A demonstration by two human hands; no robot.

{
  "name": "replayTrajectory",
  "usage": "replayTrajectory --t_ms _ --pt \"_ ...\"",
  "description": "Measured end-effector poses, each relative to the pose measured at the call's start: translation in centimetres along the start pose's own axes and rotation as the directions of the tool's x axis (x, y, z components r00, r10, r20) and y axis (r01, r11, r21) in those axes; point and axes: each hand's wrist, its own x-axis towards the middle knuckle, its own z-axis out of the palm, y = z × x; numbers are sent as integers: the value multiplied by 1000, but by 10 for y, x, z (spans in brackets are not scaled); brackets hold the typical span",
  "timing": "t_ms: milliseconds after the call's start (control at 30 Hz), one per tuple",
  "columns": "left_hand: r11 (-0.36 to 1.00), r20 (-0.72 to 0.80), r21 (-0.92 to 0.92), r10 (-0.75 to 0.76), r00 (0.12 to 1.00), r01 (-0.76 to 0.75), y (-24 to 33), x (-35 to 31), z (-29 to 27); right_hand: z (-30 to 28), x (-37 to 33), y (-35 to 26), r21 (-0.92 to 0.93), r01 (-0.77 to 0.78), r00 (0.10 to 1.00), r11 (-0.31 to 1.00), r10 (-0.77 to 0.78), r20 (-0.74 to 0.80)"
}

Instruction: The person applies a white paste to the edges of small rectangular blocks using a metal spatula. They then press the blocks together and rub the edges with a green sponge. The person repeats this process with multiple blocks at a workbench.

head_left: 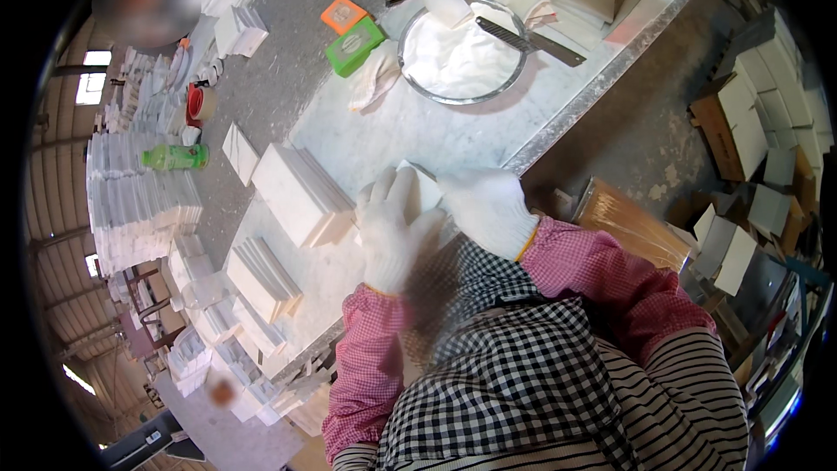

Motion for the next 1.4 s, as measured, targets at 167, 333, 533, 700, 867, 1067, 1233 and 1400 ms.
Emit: replayTrajectory --t_ms 167,333,533,700,867,1067,1233,1400 --pt "999 -13 -36 -5 1000 4 1 -1 -3 -8 0 -3 -24 4 1000 1000 -4 3" --pt "998 14 -1 -58 998 58 6 -2 -7 -23 -17 9 -137 -38 998 990 43 35" --pt "887 0 99 -454 891 451 37 15 -19 -25 -11 34 -87 -159 979 984 145 -144" --pt "852 18 53 -523 852 521 25 21 -10 -13 -3 20 172 -100 973 980 133 -187" --pt "912 -119 -34 -411 904 410 18 5 7 10 16 10 150 -92 987 984 110 -115" --pt "977 -248 -53 -213 945 207 15 -3 15 17 18 5 141 -49 988 989 69 -137" --pt "978 -303 -62 -207 930 197 10 -2 20 18 13 -1 130 -57 988 990 75 -134" --pt "980 -304 -55 -199 932 191 7 -2 21 17 12 -2 128 -53 989 990 70 -133"
